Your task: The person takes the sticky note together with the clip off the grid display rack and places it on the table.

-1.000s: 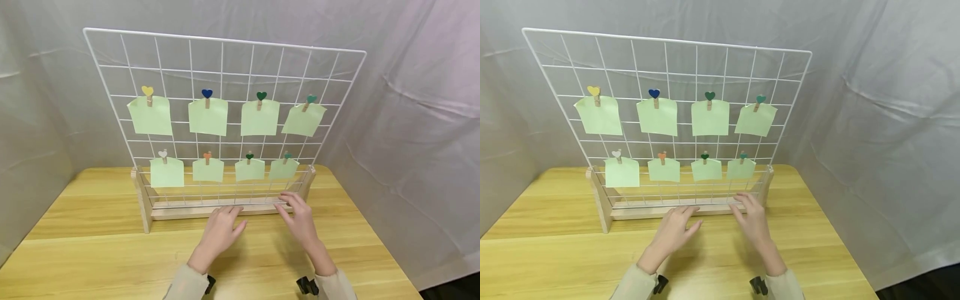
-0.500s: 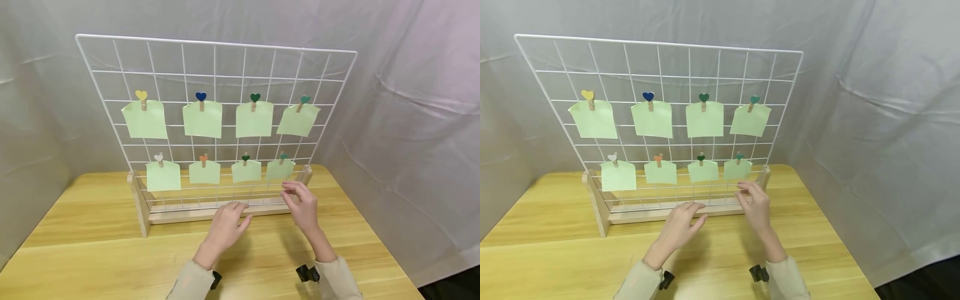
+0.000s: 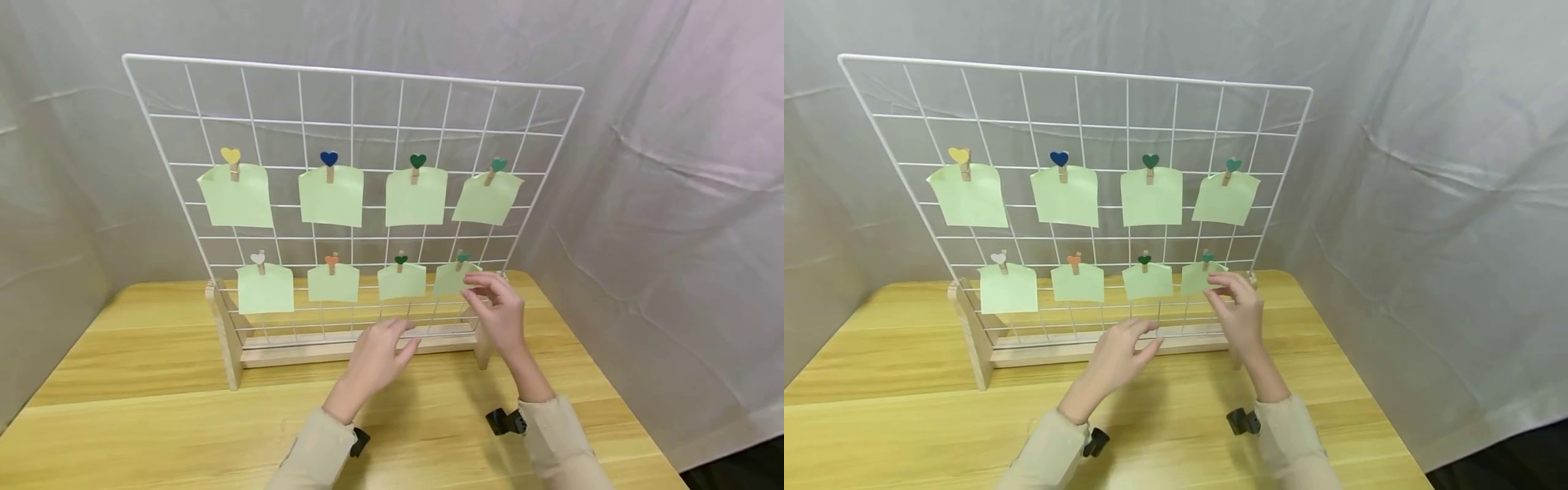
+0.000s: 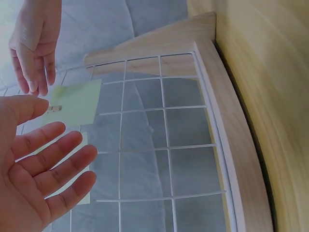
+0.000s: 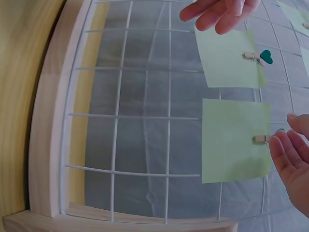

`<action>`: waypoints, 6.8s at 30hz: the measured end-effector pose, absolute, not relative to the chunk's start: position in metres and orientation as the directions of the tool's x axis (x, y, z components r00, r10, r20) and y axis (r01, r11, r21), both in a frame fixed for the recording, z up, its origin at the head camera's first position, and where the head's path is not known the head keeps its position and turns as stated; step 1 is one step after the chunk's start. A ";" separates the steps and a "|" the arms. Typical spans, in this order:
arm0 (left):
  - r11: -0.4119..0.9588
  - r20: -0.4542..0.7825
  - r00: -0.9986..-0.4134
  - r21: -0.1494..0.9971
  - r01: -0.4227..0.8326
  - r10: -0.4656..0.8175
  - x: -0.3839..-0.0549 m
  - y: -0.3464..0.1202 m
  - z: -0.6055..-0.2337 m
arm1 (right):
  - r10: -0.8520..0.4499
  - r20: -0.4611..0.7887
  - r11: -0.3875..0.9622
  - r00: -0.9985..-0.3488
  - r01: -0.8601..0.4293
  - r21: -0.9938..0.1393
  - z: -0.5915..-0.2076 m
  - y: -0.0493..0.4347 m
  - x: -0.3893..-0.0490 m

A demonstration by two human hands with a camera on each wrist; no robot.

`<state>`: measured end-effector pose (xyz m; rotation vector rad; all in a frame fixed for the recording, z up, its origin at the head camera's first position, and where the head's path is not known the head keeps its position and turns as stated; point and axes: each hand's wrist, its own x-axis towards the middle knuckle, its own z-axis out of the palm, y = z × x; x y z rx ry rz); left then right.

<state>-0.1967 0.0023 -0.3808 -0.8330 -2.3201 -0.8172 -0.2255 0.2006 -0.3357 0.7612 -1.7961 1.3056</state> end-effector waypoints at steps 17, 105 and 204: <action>0.627 0.628 -0.675 0.358 0.692 0.387 -0.206 0.010 -0.367 | -0.012 0.848 0.290 -0.530 -0.813 -0.504 -0.294 0.196 -0.227; 0.458 0.509 -0.854 0.738 0.496 0.104 -0.237 0.063 -0.350 | -0.134 0.847 0.595 -0.515 -0.725 -0.347 -0.296 0.207 -0.271; 0.175 0.329 -0.924 0.916 0.362 0.194 -0.201 0.064 -0.422 | 0.181 0.543 0.129 -0.820 -0.527 -0.840 -0.513 0.338 -0.275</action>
